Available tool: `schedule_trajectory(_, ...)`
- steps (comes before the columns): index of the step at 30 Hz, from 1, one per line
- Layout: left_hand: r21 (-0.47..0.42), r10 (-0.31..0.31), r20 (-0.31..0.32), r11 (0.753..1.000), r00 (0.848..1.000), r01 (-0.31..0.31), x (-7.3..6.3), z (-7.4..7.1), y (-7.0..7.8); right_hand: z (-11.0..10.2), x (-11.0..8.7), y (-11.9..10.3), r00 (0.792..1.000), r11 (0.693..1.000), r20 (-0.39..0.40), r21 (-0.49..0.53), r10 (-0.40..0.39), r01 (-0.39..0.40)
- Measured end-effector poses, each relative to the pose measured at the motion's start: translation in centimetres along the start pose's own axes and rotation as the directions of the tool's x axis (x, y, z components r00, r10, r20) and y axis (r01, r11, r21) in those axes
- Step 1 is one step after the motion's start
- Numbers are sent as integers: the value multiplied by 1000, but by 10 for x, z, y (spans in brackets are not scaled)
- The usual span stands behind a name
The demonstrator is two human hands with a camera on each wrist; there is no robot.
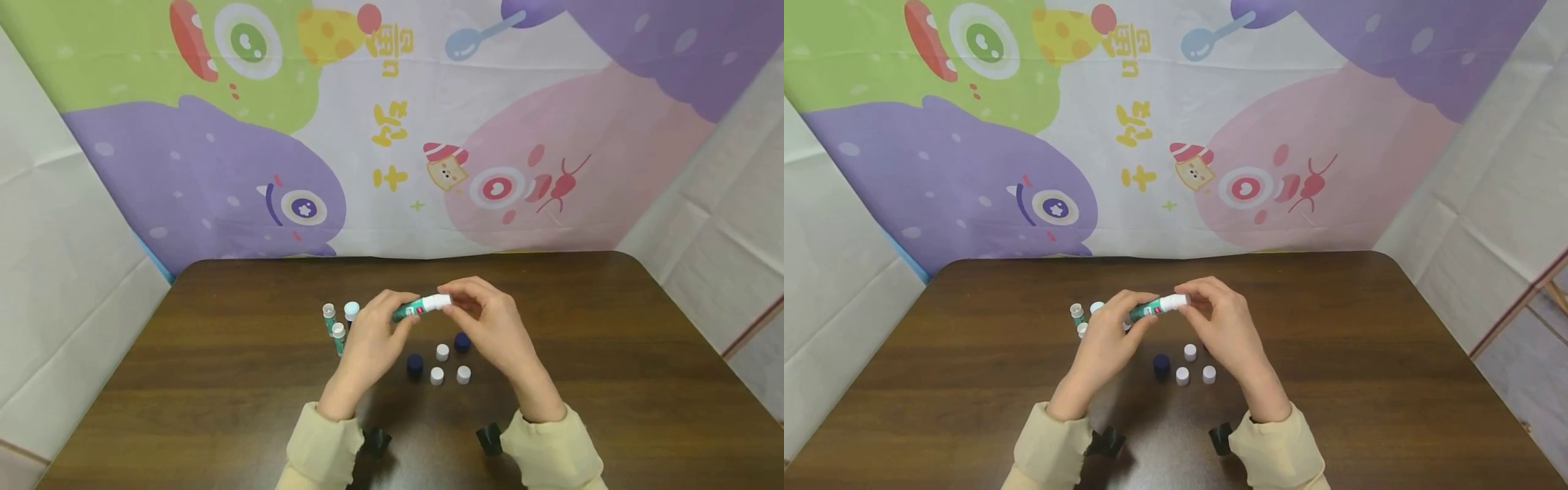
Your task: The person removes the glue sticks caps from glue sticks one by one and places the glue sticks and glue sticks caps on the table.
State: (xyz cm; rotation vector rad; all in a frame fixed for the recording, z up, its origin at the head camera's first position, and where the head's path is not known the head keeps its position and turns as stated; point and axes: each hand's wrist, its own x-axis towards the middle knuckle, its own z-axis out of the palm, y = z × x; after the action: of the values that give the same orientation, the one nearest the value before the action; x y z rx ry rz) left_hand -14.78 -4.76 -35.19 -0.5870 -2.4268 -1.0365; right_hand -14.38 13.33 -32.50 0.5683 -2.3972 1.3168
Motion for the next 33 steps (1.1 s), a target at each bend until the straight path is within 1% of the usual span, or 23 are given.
schedule_trajectory(5,15,4,-8,1000,1000,-4,-1,0,0,0,0,0,1000,1000,-4,10,4,-4)
schedule_trajectory(11,31,4,-28,1000,1000,-4,-1,-1,0,-1,0,1,1000,1000,-7,-4,17,-17)
schedule_trajectory(21,28,-30,-40,999,999,31,1,-1,-2,-1,0,2,1000,999,3,-40,27,-27)
schedule_trajectory(29,-6,-53,-57,999,997,53,0,-3,-3,-2,0,3,998,997,36,-52,52,-50)
schedule_trajectory(33,5,-57,-73,998,996,57,0,-6,-7,-3,0,7,996,996,64,-57,69,-65)
